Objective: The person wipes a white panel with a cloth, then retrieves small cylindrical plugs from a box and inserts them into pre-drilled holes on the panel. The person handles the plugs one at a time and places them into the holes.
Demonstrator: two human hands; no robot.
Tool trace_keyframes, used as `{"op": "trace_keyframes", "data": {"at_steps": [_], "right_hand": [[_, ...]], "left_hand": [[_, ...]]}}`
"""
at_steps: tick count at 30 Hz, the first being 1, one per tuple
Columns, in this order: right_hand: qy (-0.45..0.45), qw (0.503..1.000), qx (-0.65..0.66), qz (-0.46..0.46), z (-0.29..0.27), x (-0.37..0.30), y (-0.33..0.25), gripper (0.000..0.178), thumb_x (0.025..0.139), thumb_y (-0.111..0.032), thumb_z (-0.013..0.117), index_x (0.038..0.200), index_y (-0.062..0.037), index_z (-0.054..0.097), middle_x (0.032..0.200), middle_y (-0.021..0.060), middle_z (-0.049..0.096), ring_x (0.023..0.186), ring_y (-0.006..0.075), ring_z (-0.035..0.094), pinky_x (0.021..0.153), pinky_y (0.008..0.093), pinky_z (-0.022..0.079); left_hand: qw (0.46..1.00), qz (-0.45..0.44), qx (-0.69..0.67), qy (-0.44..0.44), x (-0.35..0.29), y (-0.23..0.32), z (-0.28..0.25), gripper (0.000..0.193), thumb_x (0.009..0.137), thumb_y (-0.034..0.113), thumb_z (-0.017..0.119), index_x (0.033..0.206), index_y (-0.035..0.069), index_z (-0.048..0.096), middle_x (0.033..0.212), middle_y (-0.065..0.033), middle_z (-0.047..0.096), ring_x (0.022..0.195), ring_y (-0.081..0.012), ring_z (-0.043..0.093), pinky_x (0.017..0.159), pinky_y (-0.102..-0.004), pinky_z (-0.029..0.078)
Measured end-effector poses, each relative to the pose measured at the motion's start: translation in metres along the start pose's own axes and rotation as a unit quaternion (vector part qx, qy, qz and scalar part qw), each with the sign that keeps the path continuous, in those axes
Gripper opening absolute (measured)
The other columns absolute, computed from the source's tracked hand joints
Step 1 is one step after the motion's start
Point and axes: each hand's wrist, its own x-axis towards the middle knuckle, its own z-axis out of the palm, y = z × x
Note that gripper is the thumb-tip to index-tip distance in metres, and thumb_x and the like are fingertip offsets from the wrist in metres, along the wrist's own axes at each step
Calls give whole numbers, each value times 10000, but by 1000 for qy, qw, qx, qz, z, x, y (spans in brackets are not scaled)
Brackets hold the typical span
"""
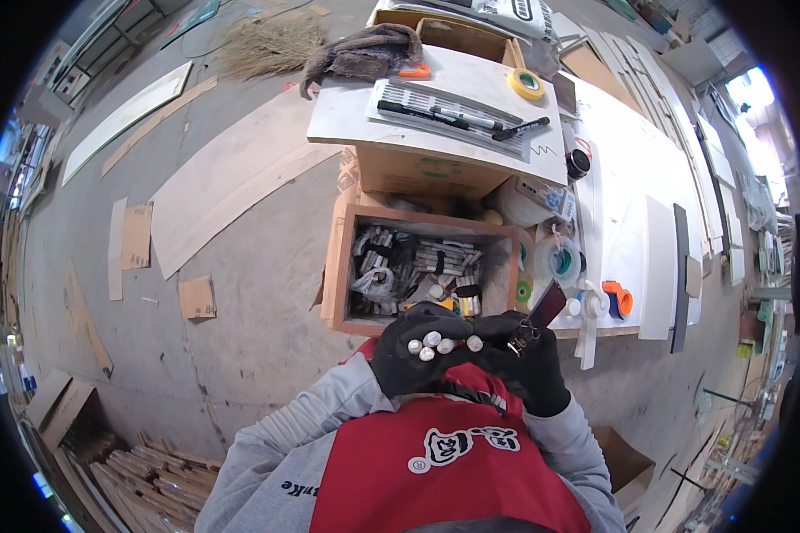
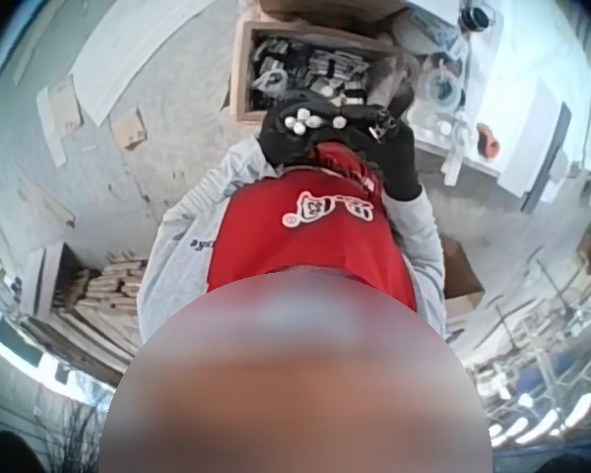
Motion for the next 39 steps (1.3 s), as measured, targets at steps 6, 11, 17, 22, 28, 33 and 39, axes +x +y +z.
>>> {"op": "trace_keyframes", "data": {"at_steps": [6, 11, 17, 22, 28, 33, 39], "right_hand": [[-13, 999, -42, 16, -1, 3, 2, 287, 741, 35, 693, 1019, -6, 637, 960, 66, 654, 857, 121, 613, 765, 259, 500], [-7, 998, -66, -7, -1, 5, 1, 272, 740, 35, 695, 1002, -15, 644, 958, 62, 657, 862, 111, 609, 784, 259, 493], [-33, 998, -42, -14, -11, 5, 9, 260, 762, 20, 676, 1017, -17, 640, 990, 68, 647, 899, 124, 603, 803, 270, 484], [3, 989, -67, -133, -23, -13, 23, 217, 806, -100, 667, 1016, -57, 630, 1011, 87, 612, 941, 180, 583, 836, 327, 461], [215, 975, -49, -26, -39, -105, 34, 290, 857, -278, 623, 1045, -59, 598, 948, 78, 621, 869, 151, 572, 778, 308, 458], [374, 901, 219, 28, -49, -209, 69, 338, 904, -296, 546, 1133, -49, 517, 1017, 85, 617, 908, 156, 578, 790, 293, 463], [527, 709, 418, -211, -82, -297, 157, 325, 886, -114, 494, 1202, -42, 470, 1063, 133, 594, 1015, 246, 578, 832, 322, 490]], "left_hand": [[999, -24, -10, 23, -7, -5, 5, 271, 696, 150, 751, 947, 135, 651, 906, -39, 618, 831, -244, 570, 743, -350, 477], [998, -32, -41, 25, 0, 0, 5, 272, 699, 150, 755, 949, 126, 649, 907, -39, 618, 829, -232, 570, 737, -344, 478], [996, -59, -51, -35, 3, -2, 4, 203, 714, 114, 729, 908, 118, 667, 829, -31, 633, 747, -226, 582, 701, -330, 482], [987, 56, -84, -125, 21, 4, 11, 123, 805, 83, 601, 921, 44, 605, 857, -67, 620, 770, -198, 589, 678, -317, 482], [922, -145, -95, -347, 39, 13, 81, 103, 859, 85, 518, 852, 32, 606, 657, -41, 565, 564, -141, 542, 489, -263, 432], [879, -93, -153, -442, 16, 21, 160, 135, 769, 89, 605, 877, 28, 550, 691, -60, 551, 583, -159, 546, 505, -276, 427], [886, -134, -100, -433, -14, 39, 171, 164, 820, 127, 576, 932, 21, 522, 670, -51, 554, 522, -118, 520, 460, -261, 403]]}}
